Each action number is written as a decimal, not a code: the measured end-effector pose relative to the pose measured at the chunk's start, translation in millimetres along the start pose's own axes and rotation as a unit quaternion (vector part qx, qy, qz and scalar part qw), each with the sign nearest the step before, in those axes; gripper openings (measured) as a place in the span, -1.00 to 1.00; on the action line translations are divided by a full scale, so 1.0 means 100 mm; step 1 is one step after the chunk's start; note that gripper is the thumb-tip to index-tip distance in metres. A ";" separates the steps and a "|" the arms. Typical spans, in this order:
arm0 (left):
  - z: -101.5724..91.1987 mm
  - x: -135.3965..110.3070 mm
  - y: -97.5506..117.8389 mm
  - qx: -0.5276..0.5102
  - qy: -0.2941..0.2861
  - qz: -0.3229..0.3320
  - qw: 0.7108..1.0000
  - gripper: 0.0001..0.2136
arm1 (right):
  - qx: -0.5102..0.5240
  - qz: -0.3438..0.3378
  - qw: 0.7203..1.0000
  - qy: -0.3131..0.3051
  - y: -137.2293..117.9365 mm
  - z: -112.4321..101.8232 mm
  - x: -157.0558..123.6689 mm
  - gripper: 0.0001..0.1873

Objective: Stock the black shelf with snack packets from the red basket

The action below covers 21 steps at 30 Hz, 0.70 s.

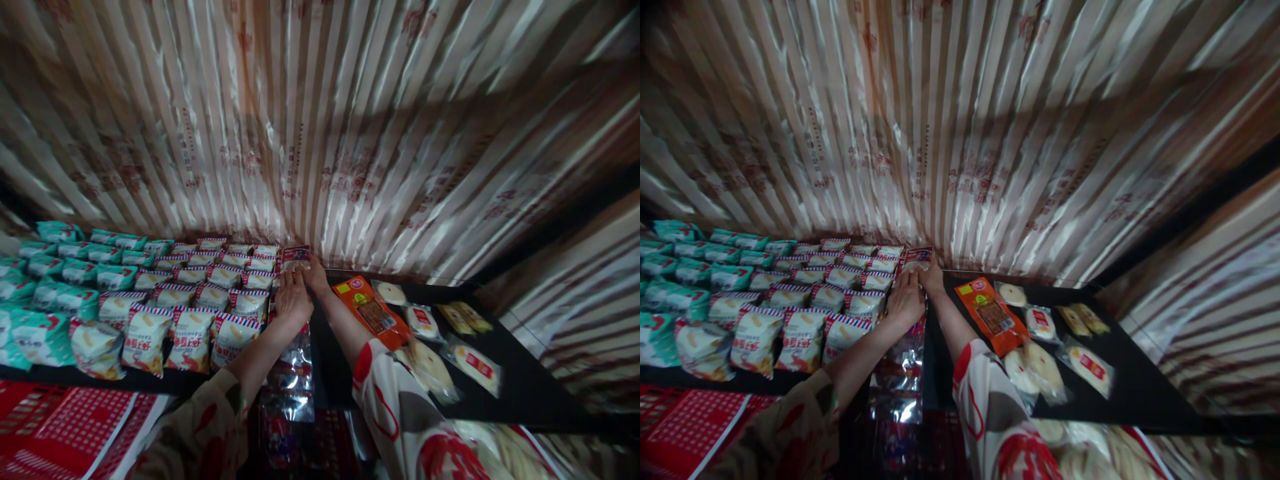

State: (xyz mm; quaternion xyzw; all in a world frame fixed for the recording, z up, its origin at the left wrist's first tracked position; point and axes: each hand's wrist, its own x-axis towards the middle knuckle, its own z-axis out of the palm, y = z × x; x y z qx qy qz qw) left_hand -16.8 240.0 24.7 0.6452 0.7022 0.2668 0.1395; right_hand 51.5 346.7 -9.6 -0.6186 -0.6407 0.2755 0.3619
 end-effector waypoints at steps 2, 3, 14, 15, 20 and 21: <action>0.01 0.04 -0.01 -0.008 0.000 -0.009 1.000 -0.47 | -0.031 -0.009 0.999 -0.014 -0.01 0.03 0.05 -0.49; 0.01 0.06 -0.01 -0.012 -0.002 -0.013 1.000 -0.46 | -0.041 -0.012 0.999 -0.020 -0.01 0.04 0.07 -0.49; 0.05 0.22 -0.07 -0.060 -0.003 -0.037 0.997 -0.48 | -0.085 -0.025 0.995 -0.046 -0.04 0.13 0.20 -0.53; 0.06 0.24 -0.07 -0.060 -0.002 -0.038 0.997 -0.48 | -0.091 -0.024 0.994 -0.049 -0.05 0.13 0.20 -0.53; 0.09 0.30 -0.08 -0.042 0.001 -0.035 0.998 -0.48 | -0.123 -0.020 0.990 -0.065 -0.07 0.12 0.23 -0.60; 0.10 0.30 -0.08 -0.040 0.001 -0.037 0.999 -0.49 | -0.130 -0.021 0.989 -0.067 -0.08 0.12 0.24 -0.62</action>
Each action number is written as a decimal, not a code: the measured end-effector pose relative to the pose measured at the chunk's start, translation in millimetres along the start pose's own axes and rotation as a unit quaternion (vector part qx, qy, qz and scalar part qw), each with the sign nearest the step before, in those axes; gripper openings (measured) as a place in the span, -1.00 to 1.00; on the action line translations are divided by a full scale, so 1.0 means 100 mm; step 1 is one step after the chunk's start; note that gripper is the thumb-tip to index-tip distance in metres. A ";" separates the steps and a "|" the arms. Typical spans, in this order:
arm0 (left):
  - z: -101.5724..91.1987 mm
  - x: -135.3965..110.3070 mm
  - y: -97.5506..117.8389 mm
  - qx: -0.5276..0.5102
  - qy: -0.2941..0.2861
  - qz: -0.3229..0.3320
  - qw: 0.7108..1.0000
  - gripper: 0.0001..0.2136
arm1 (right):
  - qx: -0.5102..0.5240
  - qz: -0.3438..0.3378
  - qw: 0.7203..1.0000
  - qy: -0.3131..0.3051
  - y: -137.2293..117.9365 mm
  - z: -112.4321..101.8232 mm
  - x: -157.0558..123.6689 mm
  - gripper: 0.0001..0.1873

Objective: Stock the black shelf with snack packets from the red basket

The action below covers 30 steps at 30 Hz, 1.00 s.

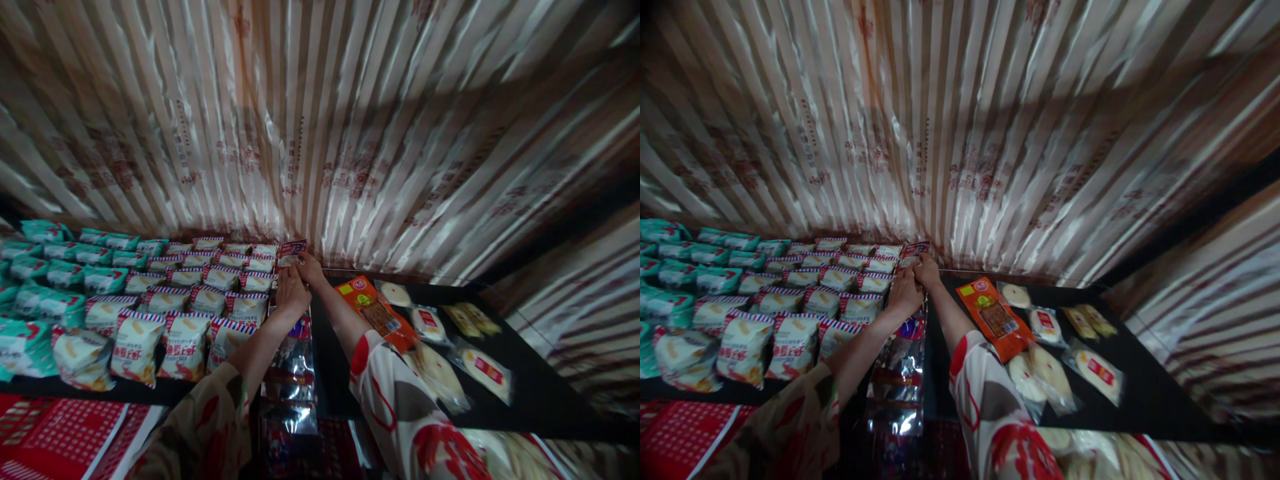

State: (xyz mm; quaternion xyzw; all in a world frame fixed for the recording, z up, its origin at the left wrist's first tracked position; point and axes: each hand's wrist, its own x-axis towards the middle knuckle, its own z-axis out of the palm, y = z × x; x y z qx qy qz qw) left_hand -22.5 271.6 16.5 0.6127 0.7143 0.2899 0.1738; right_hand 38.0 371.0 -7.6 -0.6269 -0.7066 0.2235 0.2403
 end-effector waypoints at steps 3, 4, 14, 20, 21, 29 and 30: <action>0.00 0.01 0.00 0.007 0.000 -0.007 1.000 -0.52 | -0.020 -0.002 1.000 -0.004 -0.01 -0.01 0.02 -0.69; 0.00 0.01 0.00 0.008 -0.001 -0.008 1.000 -0.52 | -0.027 -0.003 1.000 -0.004 -0.02 -0.01 0.03 -0.71; 0.00 0.03 -0.03 0.012 -0.003 -0.010 1.000 -0.49 | -0.087 -0.035 0.996 -0.004 -0.10 -0.02 0.00 -0.65; 0.01 0.05 -0.05 0.009 0.002 -0.015 1.000 -0.51 | -0.113 -0.031 0.993 -0.010 -0.15 -0.06 -0.07 -0.77; 0.02 0.05 -0.05 0.008 0.003 -0.014 1.000 -0.52 | -0.121 -0.024 0.992 -0.012 -0.15 -0.07 -0.08 -0.77; 0.04 0.07 -0.06 0.012 -0.009 -0.012 1.000 -0.52 | -0.160 0.005 0.987 -0.026 -0.16 -0.13 -0.16 -0.75; 0.04 0.07 -0.06 0.012 -0.012 -0.014 1.000 -0.53 | -0.159 0.007 0.987 -0.024 -0.15 -0.13 -0.16 -0.75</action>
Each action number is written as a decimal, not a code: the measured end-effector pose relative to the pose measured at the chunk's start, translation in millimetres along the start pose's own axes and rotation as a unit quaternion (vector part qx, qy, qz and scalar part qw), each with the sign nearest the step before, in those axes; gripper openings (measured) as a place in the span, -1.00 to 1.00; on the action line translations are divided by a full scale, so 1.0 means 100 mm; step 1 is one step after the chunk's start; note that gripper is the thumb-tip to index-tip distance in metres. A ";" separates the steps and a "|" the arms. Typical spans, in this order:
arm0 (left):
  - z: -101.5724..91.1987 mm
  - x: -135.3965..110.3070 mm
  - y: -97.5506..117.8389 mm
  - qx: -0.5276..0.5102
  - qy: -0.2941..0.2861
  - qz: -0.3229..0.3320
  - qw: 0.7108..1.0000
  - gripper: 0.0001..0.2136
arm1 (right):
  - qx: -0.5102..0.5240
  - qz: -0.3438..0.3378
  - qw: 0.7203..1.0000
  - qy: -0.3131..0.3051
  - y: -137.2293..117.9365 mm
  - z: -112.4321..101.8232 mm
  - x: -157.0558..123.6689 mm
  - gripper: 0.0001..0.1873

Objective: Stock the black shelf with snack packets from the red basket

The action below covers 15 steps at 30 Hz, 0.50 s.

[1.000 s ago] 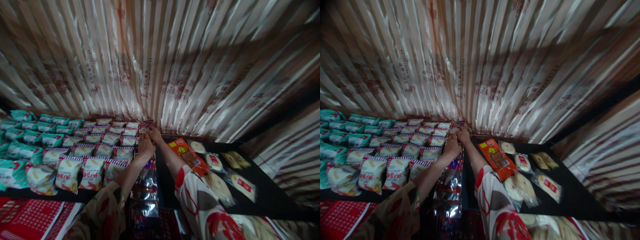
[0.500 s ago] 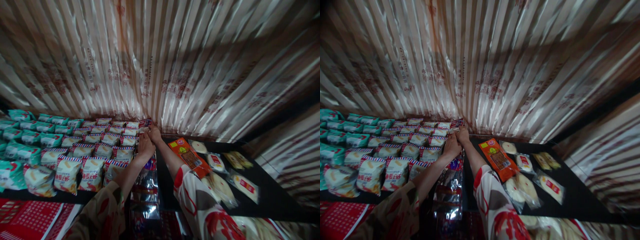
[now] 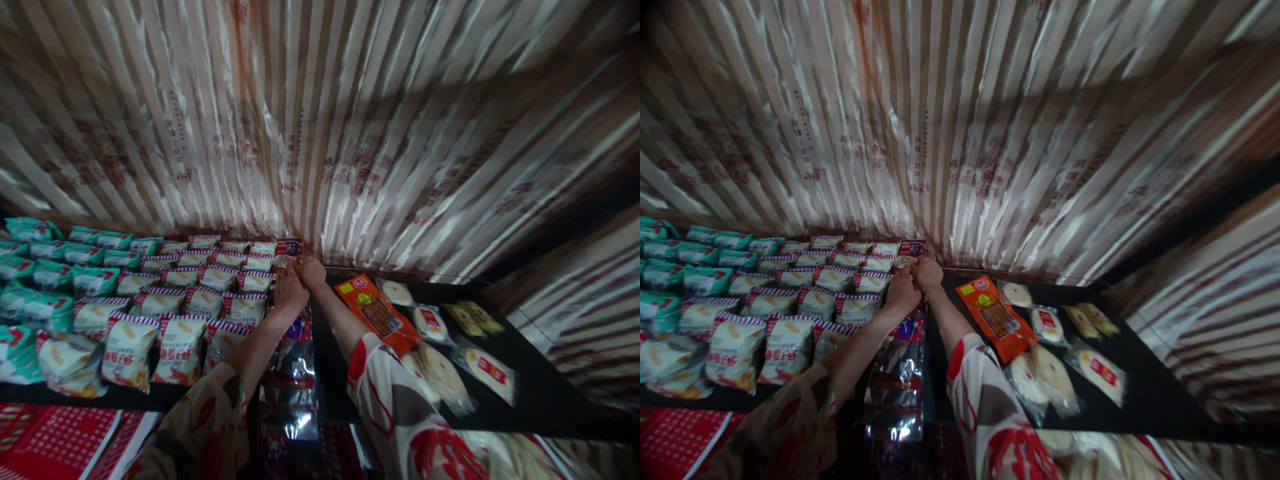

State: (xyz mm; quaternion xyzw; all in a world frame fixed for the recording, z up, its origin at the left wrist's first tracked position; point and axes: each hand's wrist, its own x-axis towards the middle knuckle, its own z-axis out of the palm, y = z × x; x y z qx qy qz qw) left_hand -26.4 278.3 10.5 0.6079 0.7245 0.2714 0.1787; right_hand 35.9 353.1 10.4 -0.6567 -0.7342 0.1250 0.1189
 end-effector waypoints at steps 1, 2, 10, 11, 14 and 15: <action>0.00 0.00 0.00 0.001 -0.001 -0.002 1.000 -0.53 | 0.001 0.000 1.000 0.002 0.01 0.01 0.00 -0.74; 0.00 0.00 0.00 0.002 -0.001 -0.004 1.000 -0.54 | 0.001 -0.002 1.000 0.005 0.02 0.01 0.00 -0.73; -0.03 -0.05 0.04 0.010 -0.001 0.000 1.000 -0.54 | 0.014 -0.026 0.997 0.066 0.14 0.03 -0.06 -0.74; -0.04 -0.08 0.05 0.006 0.000 0.003 1.000 -0.54 | 0.020 -0.030 0.997 0.073 0.16 0.02 -0.08 -0.73; -0.07 -0.19 0.12 -0.007 0.003 0.013 1.000 -0.56 | 0.053 -0.033 0.993 0.097 0.21 -0.05 -0.21 -0.74; -0.09 -0.24 0.15 -0.012 0.002 0.016 1.000 -0.56 | 0.068 -0.030 0.991 0.107 0.23 -0.07 -0.26 -0.74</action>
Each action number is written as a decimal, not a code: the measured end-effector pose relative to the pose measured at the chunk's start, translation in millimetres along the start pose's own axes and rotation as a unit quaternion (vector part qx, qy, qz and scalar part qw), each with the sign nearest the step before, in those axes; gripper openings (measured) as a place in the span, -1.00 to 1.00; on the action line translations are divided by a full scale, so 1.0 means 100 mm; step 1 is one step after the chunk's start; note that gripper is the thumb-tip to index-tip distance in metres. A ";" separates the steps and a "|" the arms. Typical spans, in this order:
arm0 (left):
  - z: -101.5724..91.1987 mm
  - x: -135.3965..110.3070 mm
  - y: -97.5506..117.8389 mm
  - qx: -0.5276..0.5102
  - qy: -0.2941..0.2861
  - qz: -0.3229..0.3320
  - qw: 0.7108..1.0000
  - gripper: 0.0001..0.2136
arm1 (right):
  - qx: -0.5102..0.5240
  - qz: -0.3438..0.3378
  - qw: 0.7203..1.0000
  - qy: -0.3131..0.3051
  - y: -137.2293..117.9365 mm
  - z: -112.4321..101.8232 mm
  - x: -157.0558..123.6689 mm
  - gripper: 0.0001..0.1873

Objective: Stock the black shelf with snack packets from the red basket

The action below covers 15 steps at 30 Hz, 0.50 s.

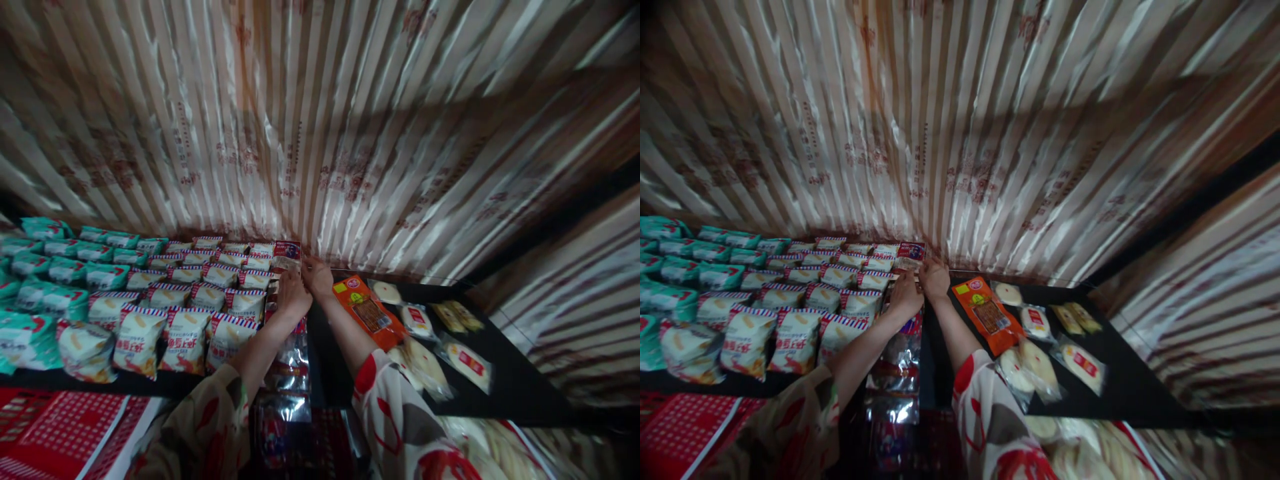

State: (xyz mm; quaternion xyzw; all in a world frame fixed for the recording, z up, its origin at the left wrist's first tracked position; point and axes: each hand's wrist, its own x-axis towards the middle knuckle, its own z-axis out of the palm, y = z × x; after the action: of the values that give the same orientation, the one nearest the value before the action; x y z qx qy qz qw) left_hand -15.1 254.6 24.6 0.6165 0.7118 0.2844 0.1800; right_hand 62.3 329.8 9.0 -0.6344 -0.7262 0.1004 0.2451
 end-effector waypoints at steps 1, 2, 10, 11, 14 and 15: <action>-0.02 -0.06 0.04 -0.005 -0.001 0.004 1.000 -0.56 | 0.015 0.005 1.000 0.011 0.01 -0.04 -0.06 -0.74; -0.04 -0.12 0.08 -0.009 -0.002 0.010 1.000 -0.57 | 0.031 0.010 0.999 0.022 0.02 -0.08 -0.12 -0.74; -0.11 -0.97 0.27 -0.079 -0.015 0.086 0.993 -0.55 | 0.213 0.026 0.971 0.110 0.10 -0.36 -1.03 -0.70; -0.11 -1.14 0.24 -0.089 -0.022 0.099 0.991 -0.53 | 0.237 0.023 0.964 0.123 0.10 -0.38 -1.22 -0.70; -0.11 -1.72 0.06 -0.104 -0.057 0.141 0.983 -0.51 | 0.313 0.029 0.937 0.151 0.09 -0.42 -1.85 -0.68; -0.11 -1.93 -0.03 -0.104 -0.075 0.156 0.979 -0.53 | 0.336 0.042 0.928 0.155 0.08 -0.43 -2.07 -0.67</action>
State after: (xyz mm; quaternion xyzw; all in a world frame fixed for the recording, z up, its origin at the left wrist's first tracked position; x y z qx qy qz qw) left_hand 9.9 63.3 13.2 0.7174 0.5580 0.3346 0.2491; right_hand 105.8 123.2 -5.5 -0.5528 -0.5756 0.2492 0.5486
